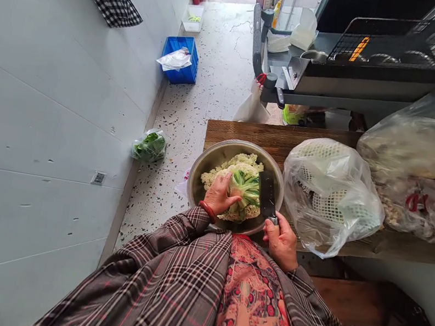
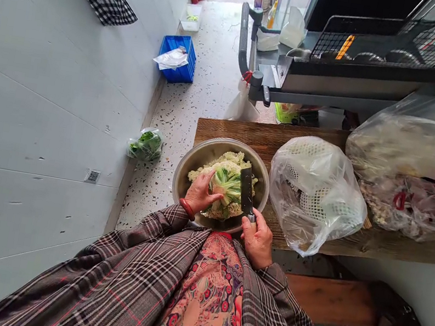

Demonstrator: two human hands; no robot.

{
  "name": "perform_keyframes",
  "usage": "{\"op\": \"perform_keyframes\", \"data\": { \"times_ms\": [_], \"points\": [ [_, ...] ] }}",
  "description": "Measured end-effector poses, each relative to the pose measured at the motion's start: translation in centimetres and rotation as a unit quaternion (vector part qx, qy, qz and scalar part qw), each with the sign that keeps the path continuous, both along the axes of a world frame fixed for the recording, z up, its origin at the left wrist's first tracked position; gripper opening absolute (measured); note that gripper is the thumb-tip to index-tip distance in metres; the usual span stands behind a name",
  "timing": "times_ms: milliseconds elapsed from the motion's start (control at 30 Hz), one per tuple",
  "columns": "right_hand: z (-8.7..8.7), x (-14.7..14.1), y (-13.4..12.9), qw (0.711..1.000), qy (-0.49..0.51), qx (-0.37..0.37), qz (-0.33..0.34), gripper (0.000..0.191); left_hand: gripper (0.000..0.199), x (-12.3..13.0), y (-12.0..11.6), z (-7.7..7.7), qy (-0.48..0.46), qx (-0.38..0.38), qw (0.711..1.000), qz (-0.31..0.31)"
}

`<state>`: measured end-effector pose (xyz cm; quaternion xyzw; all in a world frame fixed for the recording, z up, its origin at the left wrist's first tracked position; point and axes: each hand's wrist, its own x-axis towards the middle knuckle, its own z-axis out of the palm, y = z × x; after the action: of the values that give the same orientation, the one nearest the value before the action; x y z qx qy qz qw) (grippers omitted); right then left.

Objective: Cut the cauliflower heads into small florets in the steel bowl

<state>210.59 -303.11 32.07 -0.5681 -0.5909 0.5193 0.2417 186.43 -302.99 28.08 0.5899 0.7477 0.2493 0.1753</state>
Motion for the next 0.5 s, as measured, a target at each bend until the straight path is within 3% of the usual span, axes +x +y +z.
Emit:
{"op": "perform_keyframes", "data": {
  "times_ms": [200,367,500],
  "points": [
    [0.3,-0.8,0.2,1.0,-0.004,0.001,-0.004,0.061,0.087,-0.5,0.2,0.8,0.001,0.012,0.999,-0.042],
    [0.5,-0.9,0.7,1.0,-0.014,0.009,-0.009,0.06,0.11,1.5,-0.3,1.6,0.06,-0.054,0.997,-0.014],
    [0.8,-0.7,1.1,1.0,-0.016,0.014,0.005,0.058,0.1,2.9,0.0,1.8,0.085,-0.08,0.993,-0.01]
  ]
}}
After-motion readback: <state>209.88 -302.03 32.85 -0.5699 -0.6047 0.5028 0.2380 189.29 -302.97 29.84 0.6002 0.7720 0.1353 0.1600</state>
